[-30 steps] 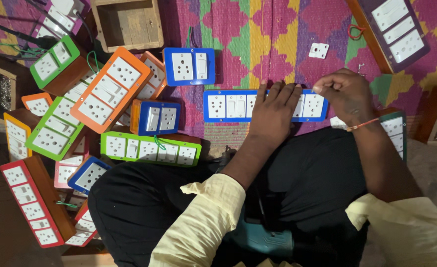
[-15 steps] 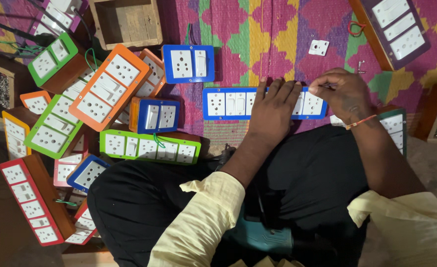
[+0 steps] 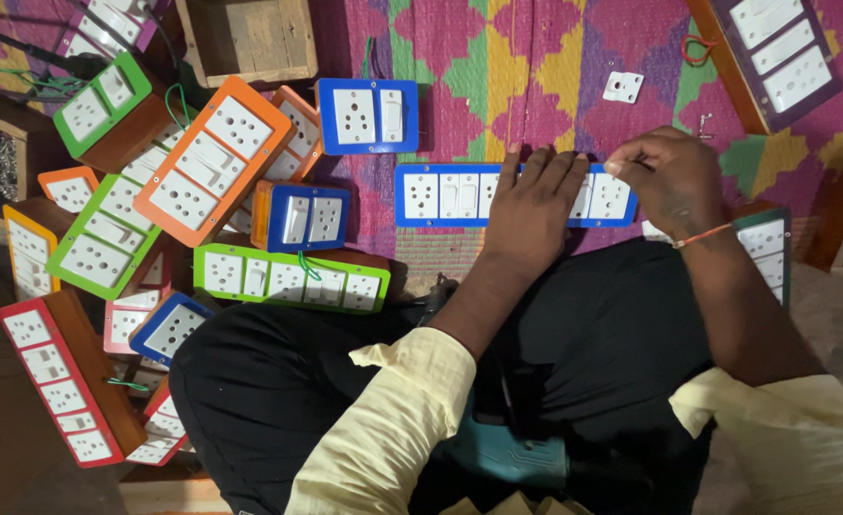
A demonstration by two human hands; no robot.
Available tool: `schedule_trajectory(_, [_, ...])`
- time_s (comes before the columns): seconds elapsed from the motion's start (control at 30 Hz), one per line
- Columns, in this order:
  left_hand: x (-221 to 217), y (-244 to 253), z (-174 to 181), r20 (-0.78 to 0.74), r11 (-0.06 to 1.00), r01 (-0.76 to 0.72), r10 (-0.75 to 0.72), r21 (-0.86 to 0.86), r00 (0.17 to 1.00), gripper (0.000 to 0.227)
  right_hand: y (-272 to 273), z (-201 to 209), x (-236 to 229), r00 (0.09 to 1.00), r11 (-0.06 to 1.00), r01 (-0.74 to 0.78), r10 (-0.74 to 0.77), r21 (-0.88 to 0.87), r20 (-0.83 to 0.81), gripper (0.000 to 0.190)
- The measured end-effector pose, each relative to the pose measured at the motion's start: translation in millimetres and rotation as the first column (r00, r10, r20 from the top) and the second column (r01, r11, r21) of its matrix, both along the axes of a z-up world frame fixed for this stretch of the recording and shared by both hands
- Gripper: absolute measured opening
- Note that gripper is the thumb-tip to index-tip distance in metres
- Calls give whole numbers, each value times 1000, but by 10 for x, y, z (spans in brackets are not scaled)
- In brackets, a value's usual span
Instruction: The person uses a corded drill to fasten screws into a blue multi-outlet electrical board. They pick up screws, position the board, and drill multiple times. The person then hands the completed board to another person.
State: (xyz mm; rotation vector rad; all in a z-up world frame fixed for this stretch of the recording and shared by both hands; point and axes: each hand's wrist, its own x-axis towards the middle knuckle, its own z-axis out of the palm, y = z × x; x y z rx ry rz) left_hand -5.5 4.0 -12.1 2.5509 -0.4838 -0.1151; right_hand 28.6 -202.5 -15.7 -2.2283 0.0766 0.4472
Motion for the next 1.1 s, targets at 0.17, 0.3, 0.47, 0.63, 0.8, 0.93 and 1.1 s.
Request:
schedule_trajectory(0.17, [2,-1,-7,6,1000,-3,3,-4,1000,50,31,33,-15,986,975,-101,125,-196,113,11])
schedule_trajectory(0.3, [-1,-2,-6,12,1000,4,-4,-4,1000,50,-23,-33,22,999,999,-24,23,35,22,15])
schedule_trajectory(0.47, [-1,3,18,-10,1000,10,-10,-12,1000,58,-79,-203,65,918,908,326,-238,263,-317,11])
schedule_trajectory(0.63, [10,3,42,6,999,4,-4,-44,1000,60,-146,-338,74,911,902,336,-238,270,-337,12])
schedule_trajectory(0.8, [16,4,31,-27,999,9,-10,-46,1000,63,-216,-425,94,914,889,313,-188,333,-359,15])
schedule_trajectory(0.93, [-44,-6,-14,35,1000,5,-4,-30,999,60,-253,-455,67,907,898,309,-178,314,-383,14])
schedule_trajectory(1.1, [4,15,19,-17,998,18,-19,-61,1000,76,-224,-288,79,916,876,278,-119,393,-383,25])
